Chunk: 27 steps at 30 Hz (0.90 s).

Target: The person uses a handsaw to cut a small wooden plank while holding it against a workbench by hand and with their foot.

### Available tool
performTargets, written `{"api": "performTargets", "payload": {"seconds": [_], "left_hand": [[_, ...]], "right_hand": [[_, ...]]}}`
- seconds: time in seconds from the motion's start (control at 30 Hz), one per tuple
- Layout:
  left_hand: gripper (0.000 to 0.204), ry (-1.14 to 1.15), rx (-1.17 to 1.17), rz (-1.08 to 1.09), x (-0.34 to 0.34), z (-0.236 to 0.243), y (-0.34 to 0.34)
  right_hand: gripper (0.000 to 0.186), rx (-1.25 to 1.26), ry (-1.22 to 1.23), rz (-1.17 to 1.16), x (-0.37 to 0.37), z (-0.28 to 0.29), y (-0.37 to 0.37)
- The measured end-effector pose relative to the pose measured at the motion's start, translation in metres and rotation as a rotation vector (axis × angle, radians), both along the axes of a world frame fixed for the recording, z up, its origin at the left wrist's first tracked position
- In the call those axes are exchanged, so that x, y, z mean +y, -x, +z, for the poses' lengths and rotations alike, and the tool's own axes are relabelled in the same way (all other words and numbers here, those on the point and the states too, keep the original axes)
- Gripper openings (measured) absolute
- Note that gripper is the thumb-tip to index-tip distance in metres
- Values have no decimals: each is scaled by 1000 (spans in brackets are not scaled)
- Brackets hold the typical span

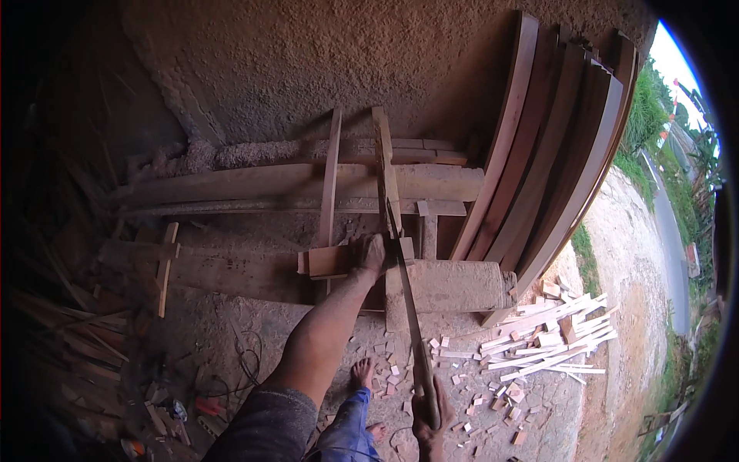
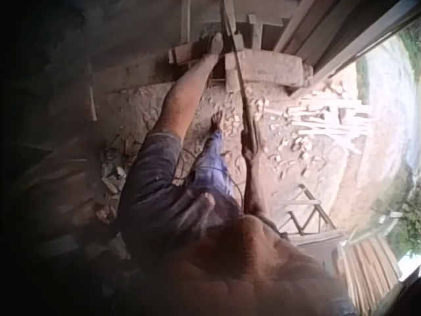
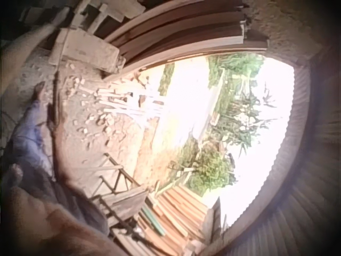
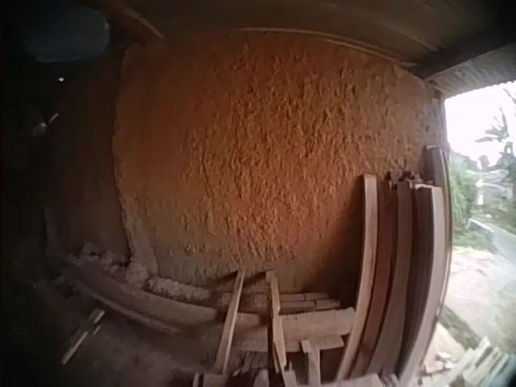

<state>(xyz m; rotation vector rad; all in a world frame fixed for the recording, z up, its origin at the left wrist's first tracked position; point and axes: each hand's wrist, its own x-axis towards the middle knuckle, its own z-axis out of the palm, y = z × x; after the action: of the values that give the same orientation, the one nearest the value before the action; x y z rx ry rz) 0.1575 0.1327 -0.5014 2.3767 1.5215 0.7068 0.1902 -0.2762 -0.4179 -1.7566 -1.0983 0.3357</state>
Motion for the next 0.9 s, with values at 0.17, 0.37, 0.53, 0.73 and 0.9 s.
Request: {"api": "performTargets", "payload": {"seconds": [0.17,0.37,0.53,0.73,0.9], "left_hand": [[20,-94,-90,5,8,-21,4],[21,121,122,-125,-22,38,-35],[20,-140,19,80,12,-26,15],[25,-85,-28,-64,-2,-17,-8],[26,-178,-34,-15,37,-58,13]], "right_hand": [[51,-93,35,-10,-28,-13,2],[52,78,-6,-27,115,7,-42],[48,-129,13,25,-55,-30,6],[51,24,-7,-31,32,-15,-13],[52,7,-99,32,111,-7,-17]]}}
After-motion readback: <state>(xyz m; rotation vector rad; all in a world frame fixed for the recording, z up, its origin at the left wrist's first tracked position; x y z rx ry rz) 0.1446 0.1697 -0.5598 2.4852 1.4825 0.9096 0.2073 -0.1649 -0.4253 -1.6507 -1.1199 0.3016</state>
